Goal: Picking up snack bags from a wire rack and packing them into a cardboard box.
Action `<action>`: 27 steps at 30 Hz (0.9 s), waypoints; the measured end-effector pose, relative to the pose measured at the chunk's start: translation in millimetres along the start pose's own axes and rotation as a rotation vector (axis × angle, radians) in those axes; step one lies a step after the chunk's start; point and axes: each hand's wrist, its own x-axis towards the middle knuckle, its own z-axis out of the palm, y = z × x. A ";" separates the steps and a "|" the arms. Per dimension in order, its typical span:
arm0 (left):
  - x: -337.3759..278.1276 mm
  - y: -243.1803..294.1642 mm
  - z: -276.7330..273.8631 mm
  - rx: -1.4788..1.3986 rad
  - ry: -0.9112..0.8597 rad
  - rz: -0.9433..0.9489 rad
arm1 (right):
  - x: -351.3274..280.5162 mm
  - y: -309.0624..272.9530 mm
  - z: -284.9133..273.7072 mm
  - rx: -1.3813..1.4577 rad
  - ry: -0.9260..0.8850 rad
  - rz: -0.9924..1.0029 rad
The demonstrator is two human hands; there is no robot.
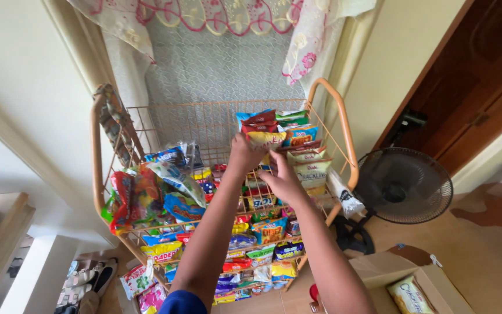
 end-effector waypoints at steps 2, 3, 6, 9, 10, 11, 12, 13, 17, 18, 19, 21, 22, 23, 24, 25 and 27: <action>-4.9 -12.5 5.3 0.006 -0.051 -0.078 | 3.3 -3.4 13.5 -0.144 0.015 0.021; -2.1 -15.8 10.0 0.008 -0.106 -0.159 | 8.8 -6.5 16.6 -0.292 0.032 0.048; -20.0 4.1 -7.7 0.075 -0.177 -0.225 | -3.5 2.0 22.9 -0.348 -0.066 0.101; -20.2 71.9 -58.6 0.215 -0.323 -0.307 | -1.6 7.7 26.3 -0.383 -0.128 0.046; -22.7 69.1 -58.5 0.216 -0.326 -0.303 | -3.3 5.1 28.2 -0.382 -0.124 0.048; -21.9 68.1 -57.0 0.264 -0.298 -0.243 | -2.2 1.9 27.6 -0.414 -0.113 0.040; -21.5 67.1 -55.6 0.312 -0.269 -0.181 | -1.3 -1.3 27.1 -0.445 -0.103 0.032; -19.5 61.2 -51.9 0.309 -0.269 -0.183 | -0.9 -4.4 26.0 -0.448 -0.105 0.032; -18.2 43.2 -47.7 0.051 0.045 -0.165 | -5.5 -22.9 26.9 -0.450 -0.100 0.209; -16.9 42.0 -48.7 -0.102 0.102 -0.176 | -6.4 -30.1 26.6 -0.403 -0.099 0.260; -16.3 47.3 -53.1 -0.102 0.103 -0.175 | -6.1 -31.7 26.1 -0.403 -0.098 0.259; -16.3 57.5 -62.0 -0.138 0.062 -0.262 | -6.6 -34.5 25.7 -0.304 -0.105 0.271; -17.0 59.8 -65.2 -0.137 0.062 -0.262 | -7.3 -37.6 25.8 -0.302 -0.105 0.271; -18.2 63.2 -68.0 -0.159 0.110 -0.200 | -9.1 -41.0 25.2 -0.271 -0.090 0.233; -19.4 66.9 -70.8 -0.182 0.159 -0.139 | -11.0 -44.5 24.3 -0.240 -0.074 0.194; -19.8 70.7 -74.8 -0.185 0.156 -0.132 | -10.7 -31.5 24.2 -0.240 -0.067 0.192; -18.8 80.0 -81.5 -0.218 0.140 -0.204 | -8.3 -6.2 21.3 -0.059 0.006 0.087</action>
